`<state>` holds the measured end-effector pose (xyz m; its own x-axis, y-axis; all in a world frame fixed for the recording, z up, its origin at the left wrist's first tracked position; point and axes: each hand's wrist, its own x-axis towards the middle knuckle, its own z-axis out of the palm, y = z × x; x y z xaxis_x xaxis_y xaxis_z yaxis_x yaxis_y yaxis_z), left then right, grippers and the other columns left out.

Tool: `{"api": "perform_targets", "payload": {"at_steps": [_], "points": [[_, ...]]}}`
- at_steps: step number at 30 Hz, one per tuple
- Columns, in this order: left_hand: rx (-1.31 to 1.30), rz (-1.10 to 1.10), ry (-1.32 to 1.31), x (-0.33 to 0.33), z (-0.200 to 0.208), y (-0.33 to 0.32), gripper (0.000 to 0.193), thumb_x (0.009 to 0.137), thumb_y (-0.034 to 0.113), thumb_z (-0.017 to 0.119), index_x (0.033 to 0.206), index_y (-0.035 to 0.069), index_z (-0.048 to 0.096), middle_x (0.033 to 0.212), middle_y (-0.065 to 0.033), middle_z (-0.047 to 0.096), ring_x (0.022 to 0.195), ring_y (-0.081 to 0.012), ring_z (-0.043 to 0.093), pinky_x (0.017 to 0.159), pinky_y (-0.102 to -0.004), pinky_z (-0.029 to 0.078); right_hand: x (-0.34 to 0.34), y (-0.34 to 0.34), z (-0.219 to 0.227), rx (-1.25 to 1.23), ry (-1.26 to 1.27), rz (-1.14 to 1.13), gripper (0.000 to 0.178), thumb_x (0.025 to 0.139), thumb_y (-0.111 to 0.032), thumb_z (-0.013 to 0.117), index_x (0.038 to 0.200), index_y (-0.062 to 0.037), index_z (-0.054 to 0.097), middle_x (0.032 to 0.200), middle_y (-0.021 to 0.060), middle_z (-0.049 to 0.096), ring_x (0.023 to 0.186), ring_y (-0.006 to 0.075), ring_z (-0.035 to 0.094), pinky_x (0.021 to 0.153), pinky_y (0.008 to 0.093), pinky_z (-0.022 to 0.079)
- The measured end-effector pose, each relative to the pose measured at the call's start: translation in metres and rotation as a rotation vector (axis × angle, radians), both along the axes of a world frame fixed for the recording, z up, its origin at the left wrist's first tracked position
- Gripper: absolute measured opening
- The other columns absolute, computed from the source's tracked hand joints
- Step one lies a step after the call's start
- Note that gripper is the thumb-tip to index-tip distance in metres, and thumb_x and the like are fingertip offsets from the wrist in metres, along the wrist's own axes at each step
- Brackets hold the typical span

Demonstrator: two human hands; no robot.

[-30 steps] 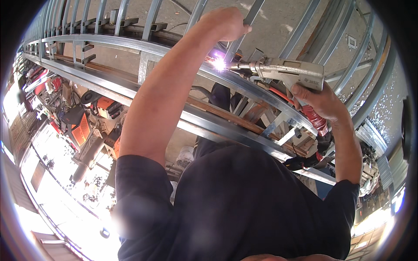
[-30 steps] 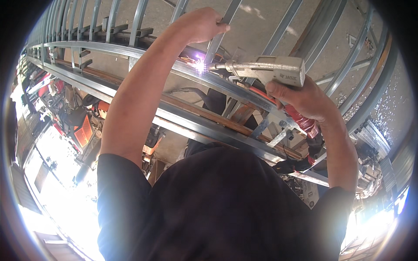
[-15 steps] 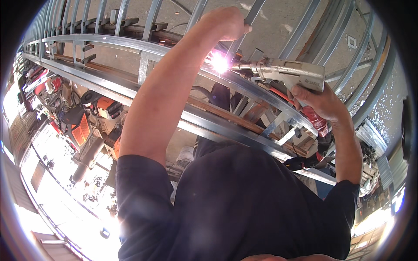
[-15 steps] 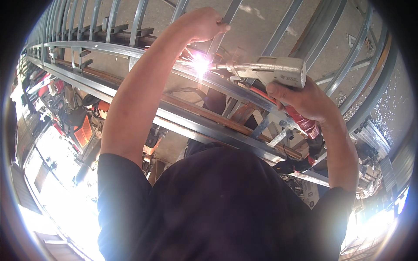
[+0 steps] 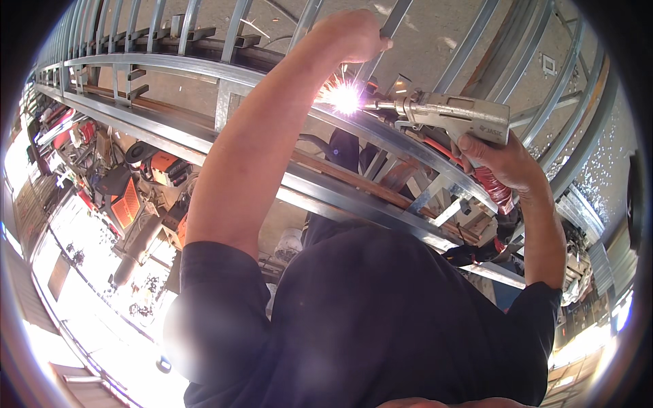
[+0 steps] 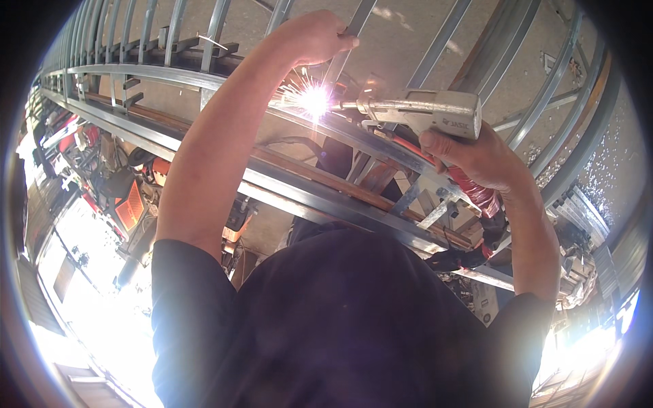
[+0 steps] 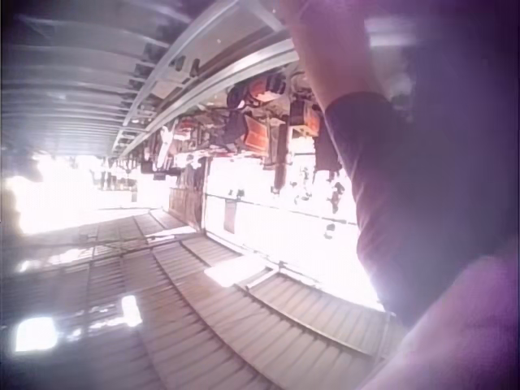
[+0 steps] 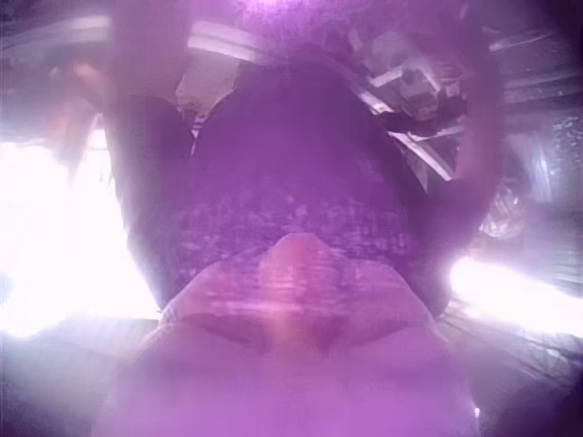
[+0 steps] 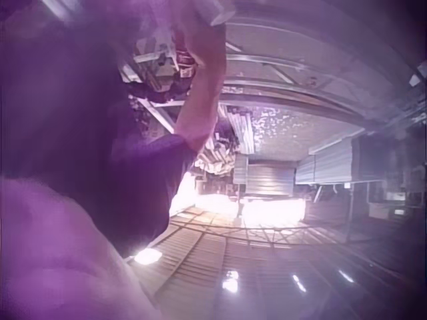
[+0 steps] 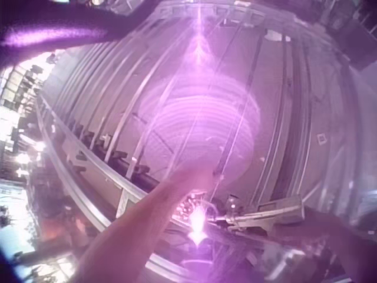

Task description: The person welds multiple joints on a large metal frame using a handheld welding torch. They move along the structure, positioning the torch at various intersections and applying welds to secure the components together.

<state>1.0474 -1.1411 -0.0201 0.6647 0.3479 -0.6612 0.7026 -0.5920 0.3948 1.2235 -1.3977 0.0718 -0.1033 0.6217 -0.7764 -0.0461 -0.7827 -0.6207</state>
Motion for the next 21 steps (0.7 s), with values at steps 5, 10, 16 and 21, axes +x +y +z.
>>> {"api": "perform_targets", "payload": {"at_steps": [5, 10, 16, 21], "points": [[-0.026, 0.049, 0.037, 0.002, 0.005, -0.002, 0.043, 0.101, 0.043, 0.063, 0.113, 0.004, 0.076, 0.088, -0.0167, 0.073, 0.085, -0.0299, 0.071, 0.079, -0.0461, 0.052, -0.001, 0.0, 0.004, -0.009, 0.015, -0.036, 0.061, 0.093, -0.044, 0.079, 0.135, -0.0018, 0.063, 0.088, 0.0054, 0.068, 0.073, 0.0152, 0.065, 0.065, 0.0322, 0.055], [-0.009, 0.028, 0.035, 0.002, 0.004, -0.002, 0.042, 0.102, 0.043, 0.063, 0.114, 0.005, 0.076, 0.089, -0.0171, 0.073, 0.086, -0.0303, 0.071, 0.08, -0.0465, 0.052, 0.005, -0.005, 0.0, -0.005, 0.029, -0.001, 0.058, 0.094, -0.041, 0.078, 0.133, -0.0014, 0.063, 0.088, 0.0048, 0.068, 0.075, 0.0152, 0.065, 0.066, 0.0322, 0.056], [-0.074, 0.069, 0.053, 0.002, 0.006, 0.0, 0.042, 0.101, 0.043, 0.063, 0.115, 0.006, 0.076, 0.091, -0.0171, 0.074, 0.089, -0.0318, 0.072, 0.081, -0.0479, 0.052, 0.004, -0.003, 0.006, -0.007, 0.06, -0.021, 0.063, 0.093, -0.044, 0.078, 0.137, -0.0019, 0.06, 0.088, 0.0042, 0.067, 0.075, 0.0148, 0.064, 0.065, 0.032, 0.054], [0.139, 0.314, -0.231, -0.008, 0.019, -0.011, 0.037, 0.097, 0.041, 0.065, 0.112, 0.009, 0.076, 0.094, -0.0176, 0.075, 0.09, -0.0367, 0.072, 0.08, -0.0499, 0.055, 0.008, -0.01, 0.0, -0.014, 0.06, -0.02, 0.06, 0.095, -0.039, 0.078, 0.138, -0.0019, 0.059, 0.088, 0.0039, 0.067, 0.075, 0.0144, 0.064, 0.066, 0.032, 0.055]]}}
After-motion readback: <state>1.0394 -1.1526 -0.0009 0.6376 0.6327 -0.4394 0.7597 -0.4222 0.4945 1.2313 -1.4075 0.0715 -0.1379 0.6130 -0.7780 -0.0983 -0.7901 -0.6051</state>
